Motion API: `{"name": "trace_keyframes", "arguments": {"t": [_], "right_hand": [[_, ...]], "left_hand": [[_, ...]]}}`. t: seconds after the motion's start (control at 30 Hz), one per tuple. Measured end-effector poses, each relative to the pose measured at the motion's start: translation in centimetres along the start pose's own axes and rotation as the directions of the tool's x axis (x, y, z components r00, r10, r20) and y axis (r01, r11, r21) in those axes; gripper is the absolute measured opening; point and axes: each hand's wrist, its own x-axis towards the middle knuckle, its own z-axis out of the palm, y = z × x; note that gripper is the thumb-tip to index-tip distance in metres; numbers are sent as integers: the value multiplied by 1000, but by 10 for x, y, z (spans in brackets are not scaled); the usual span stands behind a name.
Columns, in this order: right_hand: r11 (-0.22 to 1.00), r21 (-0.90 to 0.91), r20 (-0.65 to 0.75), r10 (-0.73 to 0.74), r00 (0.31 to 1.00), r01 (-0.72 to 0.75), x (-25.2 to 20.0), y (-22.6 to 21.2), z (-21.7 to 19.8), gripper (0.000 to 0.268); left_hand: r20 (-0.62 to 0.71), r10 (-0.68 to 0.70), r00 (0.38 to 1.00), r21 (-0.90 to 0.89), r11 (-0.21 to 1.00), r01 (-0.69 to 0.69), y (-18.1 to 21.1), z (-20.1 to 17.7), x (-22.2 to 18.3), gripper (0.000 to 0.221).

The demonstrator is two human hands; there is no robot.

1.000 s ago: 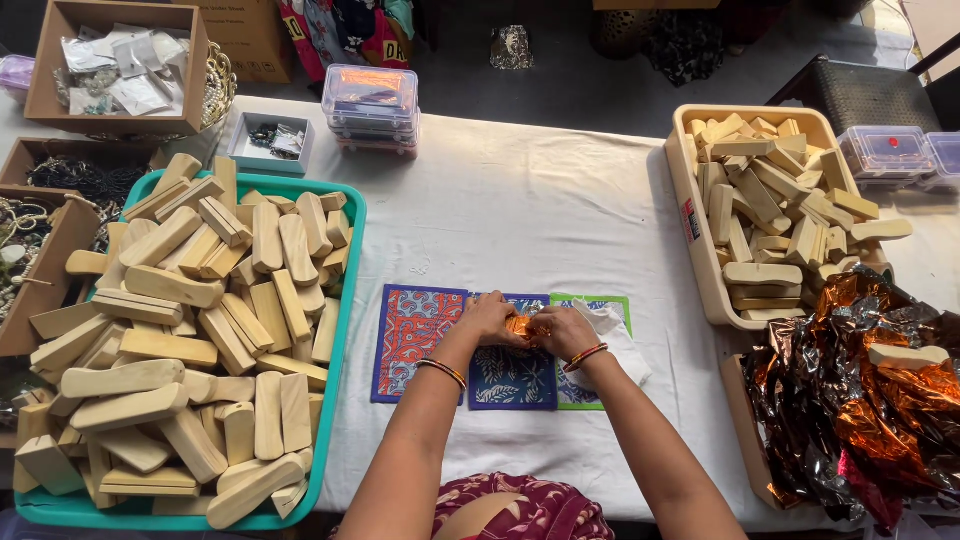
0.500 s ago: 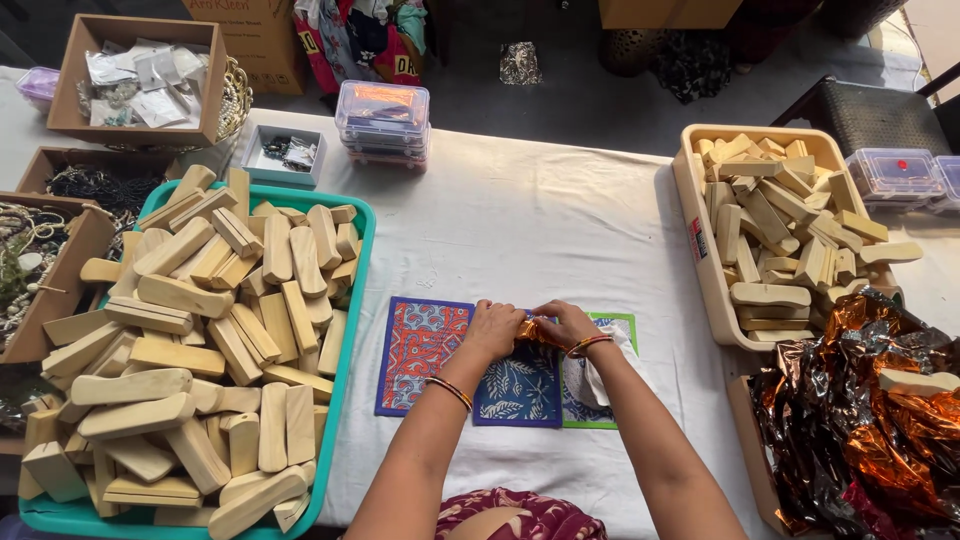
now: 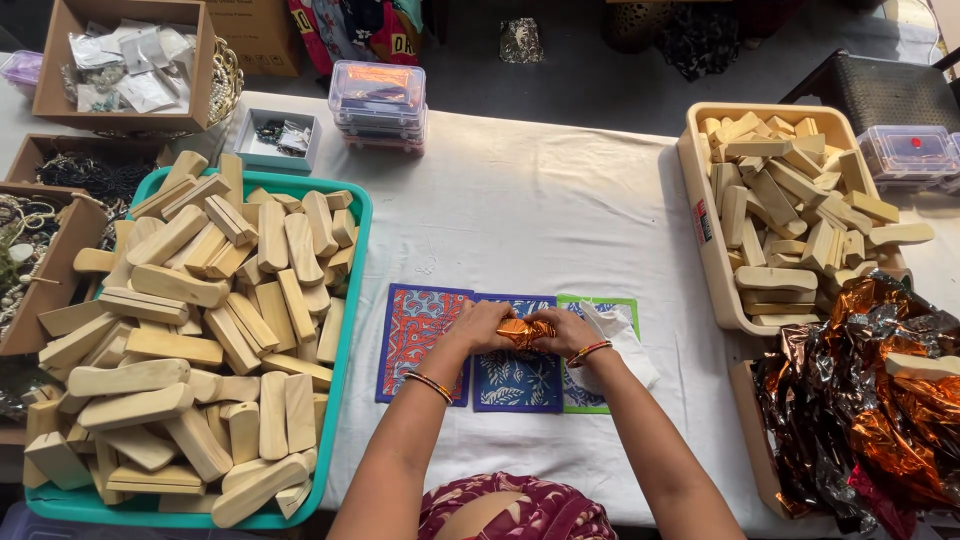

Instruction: Clean wooden blocks with a cloth and wrap them in decorative foil.

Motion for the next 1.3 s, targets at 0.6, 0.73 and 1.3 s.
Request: {"name": "trace_keyframes", "arguments": {"t": [0.6, 0.73, 1.3], "right_hand": [[915, -369, -312, -287, 906, 163, -10, -12, 15, 68], [927, -351, -315, -247, 916, 129, -4, 7, 22, 70], [343, 859, 394, 31, 919, -380, -50, 19, 60, 33]], "left_hand": [[-365, 345, 865, 340, 914, -222, -10, 25, 8, 54], [-336, 282, 899, 239, 949, -208, -18, 21, 12, 64], [270, -10, 963, -919, 294, 261, -54, 37, -87, 80]]}}
